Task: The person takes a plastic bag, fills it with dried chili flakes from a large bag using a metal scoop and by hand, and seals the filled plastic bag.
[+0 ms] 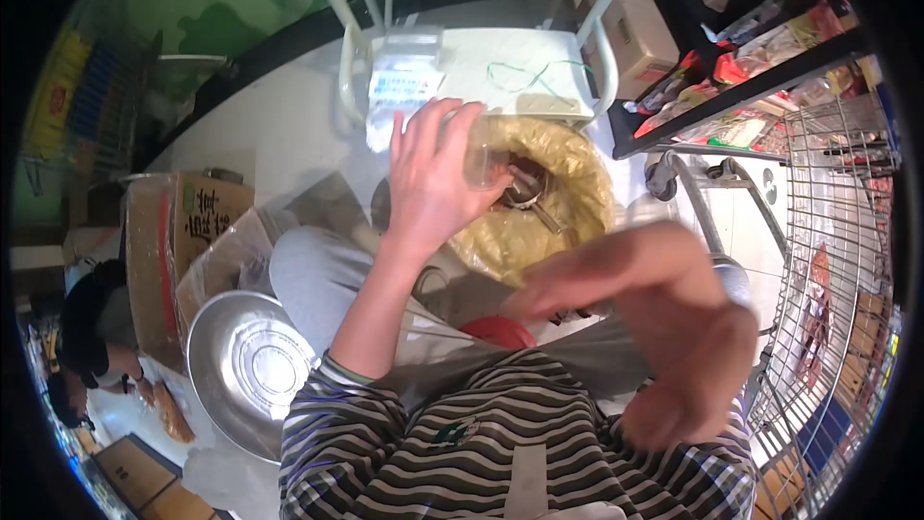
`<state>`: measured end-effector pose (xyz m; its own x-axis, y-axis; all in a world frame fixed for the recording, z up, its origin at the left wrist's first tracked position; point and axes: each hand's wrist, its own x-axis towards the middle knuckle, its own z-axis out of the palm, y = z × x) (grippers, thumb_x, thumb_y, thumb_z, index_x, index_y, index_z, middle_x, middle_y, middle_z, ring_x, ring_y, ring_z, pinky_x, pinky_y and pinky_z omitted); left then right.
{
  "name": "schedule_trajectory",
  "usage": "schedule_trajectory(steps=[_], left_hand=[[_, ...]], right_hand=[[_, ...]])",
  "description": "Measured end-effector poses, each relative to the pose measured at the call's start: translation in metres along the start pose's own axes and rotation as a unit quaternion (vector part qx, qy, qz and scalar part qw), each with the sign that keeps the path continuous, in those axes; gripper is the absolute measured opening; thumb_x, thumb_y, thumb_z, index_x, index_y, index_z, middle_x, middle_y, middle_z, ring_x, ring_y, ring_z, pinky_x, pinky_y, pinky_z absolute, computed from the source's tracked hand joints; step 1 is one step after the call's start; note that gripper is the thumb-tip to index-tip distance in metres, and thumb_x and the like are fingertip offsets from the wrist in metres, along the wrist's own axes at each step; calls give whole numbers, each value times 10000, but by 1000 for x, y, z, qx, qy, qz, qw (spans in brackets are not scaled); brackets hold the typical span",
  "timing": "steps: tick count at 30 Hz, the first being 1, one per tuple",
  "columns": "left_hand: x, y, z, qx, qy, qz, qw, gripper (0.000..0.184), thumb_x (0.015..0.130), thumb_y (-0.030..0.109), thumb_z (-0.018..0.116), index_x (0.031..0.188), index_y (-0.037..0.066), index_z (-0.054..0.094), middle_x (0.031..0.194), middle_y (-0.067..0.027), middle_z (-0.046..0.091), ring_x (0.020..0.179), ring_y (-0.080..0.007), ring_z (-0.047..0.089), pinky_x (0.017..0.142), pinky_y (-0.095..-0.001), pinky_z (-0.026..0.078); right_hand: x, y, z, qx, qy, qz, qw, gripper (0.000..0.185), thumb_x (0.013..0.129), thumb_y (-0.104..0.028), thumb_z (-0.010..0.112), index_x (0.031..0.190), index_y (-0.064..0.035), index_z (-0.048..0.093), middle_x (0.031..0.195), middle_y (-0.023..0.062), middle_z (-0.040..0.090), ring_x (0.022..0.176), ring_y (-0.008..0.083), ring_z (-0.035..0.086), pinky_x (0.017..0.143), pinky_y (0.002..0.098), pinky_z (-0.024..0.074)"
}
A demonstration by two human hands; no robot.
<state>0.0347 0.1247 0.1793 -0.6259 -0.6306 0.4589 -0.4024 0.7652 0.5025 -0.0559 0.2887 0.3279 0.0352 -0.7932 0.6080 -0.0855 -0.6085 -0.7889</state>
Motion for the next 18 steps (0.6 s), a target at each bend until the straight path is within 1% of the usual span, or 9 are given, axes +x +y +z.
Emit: schedule_trajectory(steps=[2, 3, 4, 6, 10, 12, 15, 16, 18], left_hand=[[2, -6, 3, -3, 4, -1, 1000, 794, 607, 312, 886, 1290, 115, 533, 1283, -103, 535, 1269, -302, 481, 1150, -548, 252], [4, -7, 4, -9, 5, -3, 1000, 801, 606, 313, 888, 1294, 115, 529, 1296, -110, 539, 1278, -306, 478, 1150, -548, 252], [5, -7, 4, -17, 2, -7, 1000, 808, 605, 313, 889, 1298, 114, 524, 1308, -117, 542, 1286, -309, 476, 1150, -548, 253], [5, -7, 5, -10, 8, 11, 1000, 824, 600, 306, 894, 1308, 110, 519, 1305, -117, 555, 1277, -313, 489, 1150, -542, 261], [0, 1, 3, -35, 22, 32, 999, 886, 579, 282, 911, 1344, 105, 500, 1270, -103, 597, 1218, -301, 548, 1152, -526, 282], [-4, 8, 1, -28, 15, 35, 999, 953, 572, 272, 919, 1385, 94, 455, 1247, -91, 615, 1184, -283, 575, 1159, -522, 283], [-9, 31, -3, -96, 14, 37, 995, 1015, 563, 294, 921, 1416, 89, 410, 1234, -94, 619, 1189, -276, 576, 1160, -534, 277], [-13, 40, -4, -100, -7, 60, 993, 987, 561, 297, 921, 1388, 85, 425, 1233, -99, 615, 1204, -286, 567, 1164, -542, 268], [-22, 58, -9, -97, -46, 99, 989, 930, 558, 303, 919, 1331, 77, 454, 1232, -109, 606, 1234, -306, 550, 1171, -557, 249]], right_hand=[[-3, 1, -5, 126, 66, -34, 989, 233, 956, -143, 543, 1165, -156, 646, 1263, 291, 488, 990, 406, 641, 883, 534, 552], [3, -16, -8, 85, 49, 0, 995, 291, 973, -281, 478, 1094, -90, 662, 1089, 230, 553, 919, 370, 662, 862, 507, 549], [7, -33, -10, 45, 35, 39, 998, 477, 990, -419, 413, 1023, -23, 678, 916, 169, 618, 847, 334, 682, 842, 480, 546], [-2, -46, -13, -1, 31, 83, 996, 695, 1007, -557, 348, 952, 43, 694, 742, 108, 683, 775, 298, 703, 822, 453, 542], [-30, -35, -26, 61, -67, 113, 989, 614, 1006, -503, 395, 1013, 48, 664, 811, 140, 704, 801, 332, 704, 810, 476, 556], [-45, -13, -29, -22, -35, 23, 999, 487, 990, -392, 461, 1065, 53, 644, 869, 162, 705, 843, 340, 698, 794, 468, 563], [-66, 7, -52, -248, 73, 89, 962, 305, 912, -84, 533, 1170, 51, 624, 1117, 205, 651, 968, 277, 660, 869, 337, 519], [-78, 21, -51, -194, 161, 152, 956, 273, 852, 29, 579, 1117, 33, 644, 1110, 162, 648, 978, 270, 649, 864, 340, 514], [-93, 37, -55, -182, 190, 139, 955, 253, 860, 32, 586, 1100, 15, 664, 1134, 163, 637, 1015, 258, 638, 886, 337, 508]])
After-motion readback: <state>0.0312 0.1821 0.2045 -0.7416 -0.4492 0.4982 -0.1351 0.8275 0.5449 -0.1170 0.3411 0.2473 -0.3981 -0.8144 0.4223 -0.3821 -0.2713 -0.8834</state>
